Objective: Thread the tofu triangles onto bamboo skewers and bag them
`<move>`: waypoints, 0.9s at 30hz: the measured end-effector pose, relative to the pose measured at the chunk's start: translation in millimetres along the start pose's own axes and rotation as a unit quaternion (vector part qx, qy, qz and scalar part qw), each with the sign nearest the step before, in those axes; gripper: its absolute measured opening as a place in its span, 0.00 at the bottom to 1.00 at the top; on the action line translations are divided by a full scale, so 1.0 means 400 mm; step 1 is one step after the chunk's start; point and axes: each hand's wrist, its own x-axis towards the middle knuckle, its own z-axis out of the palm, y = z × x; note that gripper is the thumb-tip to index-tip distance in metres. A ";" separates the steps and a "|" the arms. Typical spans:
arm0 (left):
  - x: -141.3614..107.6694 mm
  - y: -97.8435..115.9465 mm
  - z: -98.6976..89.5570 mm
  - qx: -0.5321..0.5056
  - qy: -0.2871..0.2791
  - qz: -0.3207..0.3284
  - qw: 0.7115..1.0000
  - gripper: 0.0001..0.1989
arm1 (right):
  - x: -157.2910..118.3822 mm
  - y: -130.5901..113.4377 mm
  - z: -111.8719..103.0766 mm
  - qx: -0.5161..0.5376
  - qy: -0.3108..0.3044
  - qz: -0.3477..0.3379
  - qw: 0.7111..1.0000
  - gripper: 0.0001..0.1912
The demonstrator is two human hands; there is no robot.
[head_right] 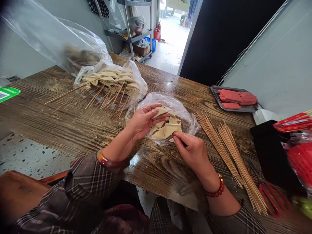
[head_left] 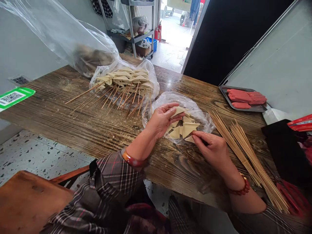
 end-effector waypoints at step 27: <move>-0.008 -0.015 0.004 0.039 0.002 0.008 0.999 0.22 | -0.008 0.002 0.034 -0.026 0.057 -0.022 0.998 0.09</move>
